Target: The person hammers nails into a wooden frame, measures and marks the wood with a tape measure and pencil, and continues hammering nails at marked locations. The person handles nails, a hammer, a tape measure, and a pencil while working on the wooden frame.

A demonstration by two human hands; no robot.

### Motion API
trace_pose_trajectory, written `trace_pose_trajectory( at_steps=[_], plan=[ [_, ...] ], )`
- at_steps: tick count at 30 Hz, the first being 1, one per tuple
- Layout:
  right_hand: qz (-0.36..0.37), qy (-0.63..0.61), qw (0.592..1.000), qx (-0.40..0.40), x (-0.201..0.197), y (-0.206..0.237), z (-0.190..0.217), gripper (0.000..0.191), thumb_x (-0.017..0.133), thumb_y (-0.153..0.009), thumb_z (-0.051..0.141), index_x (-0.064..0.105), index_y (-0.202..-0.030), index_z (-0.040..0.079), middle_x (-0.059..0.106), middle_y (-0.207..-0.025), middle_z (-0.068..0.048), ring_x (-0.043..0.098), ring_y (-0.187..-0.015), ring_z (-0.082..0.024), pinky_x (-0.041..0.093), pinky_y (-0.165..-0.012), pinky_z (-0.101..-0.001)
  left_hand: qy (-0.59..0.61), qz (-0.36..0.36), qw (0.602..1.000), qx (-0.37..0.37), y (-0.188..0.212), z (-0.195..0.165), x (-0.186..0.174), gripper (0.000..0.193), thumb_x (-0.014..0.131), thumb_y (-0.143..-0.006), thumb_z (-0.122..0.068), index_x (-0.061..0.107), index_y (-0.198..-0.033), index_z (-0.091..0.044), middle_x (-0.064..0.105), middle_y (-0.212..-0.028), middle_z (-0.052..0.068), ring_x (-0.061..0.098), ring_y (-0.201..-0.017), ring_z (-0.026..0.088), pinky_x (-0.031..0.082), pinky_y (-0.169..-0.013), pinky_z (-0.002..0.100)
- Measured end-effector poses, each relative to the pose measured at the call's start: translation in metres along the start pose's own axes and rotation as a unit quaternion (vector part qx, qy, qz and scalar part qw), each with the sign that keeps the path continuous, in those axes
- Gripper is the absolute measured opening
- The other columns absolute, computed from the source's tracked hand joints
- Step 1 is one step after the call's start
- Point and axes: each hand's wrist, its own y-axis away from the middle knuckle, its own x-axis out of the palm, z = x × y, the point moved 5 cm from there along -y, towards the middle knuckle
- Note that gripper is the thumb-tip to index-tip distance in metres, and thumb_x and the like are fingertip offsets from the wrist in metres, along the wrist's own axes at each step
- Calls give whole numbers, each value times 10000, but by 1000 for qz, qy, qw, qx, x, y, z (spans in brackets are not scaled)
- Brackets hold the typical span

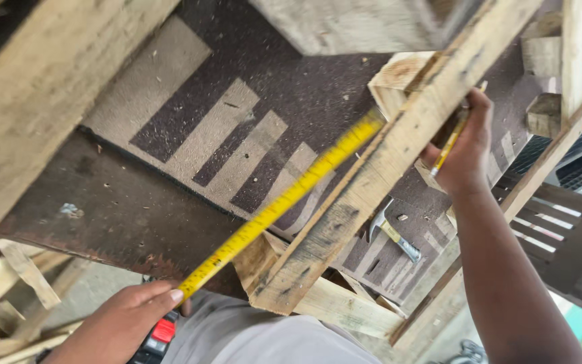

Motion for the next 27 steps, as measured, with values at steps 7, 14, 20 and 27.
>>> trace_pose_trajectory(
  at_steps=[7, 14, 20, 27],
  plan=[
    [-48, 286, 945, -154, -8, 8, 29, 887, 964, -798, 334, 437, -1457, 60, 530, -1336, -174, 560, -1269, -332, 481, -1115, -456, -167, -304, 935, -72, 41, -40, -21, 289, 583, -967, -354, 709, -1038, -105, 693, -915, 117, 663, -875, 284, 504, -816, 423],
    [-54, 258, 955, -135, -14, 17, 22, 845, 978, -798, 314, 470, -1425, 66, 555, -1351, -156, 585, -1295, -331, 487, -1121, -435, -457, -463, 759, 34, 45, -120, -32, 215, 605, -991, -293, 651, -1075, -101, 653, -986, 166, 635, -929, 396, 491, -817, 518],
    [-108, 306, 928, -180, -38, 49, 35, 860, 950, -789, 238, 462, -1471, 48, 548, -1400, -187, 536, -1301, -373, 461, -1110, -484, -457, -480, 724, 191, 46, -142, -42, 581, 626, -985, -470, 539, -1293, 14, 660, -1086, 228, 638, -962, 420, 508, -826, 515],
    [-140, 213, 955, -151, -48, 149, 39, 572, 779, -930, 65, 466, -1408, 79, 576, -1350, -172, 595, -1176, -263, 523, -993, -405, -470, -425, 745, 209, 50, -147, -23, 726, 658, -869, -558, 492, -1280, 17, 678, -922, 240, 658, -844, 444, 520, -730, 520]
  ],
)
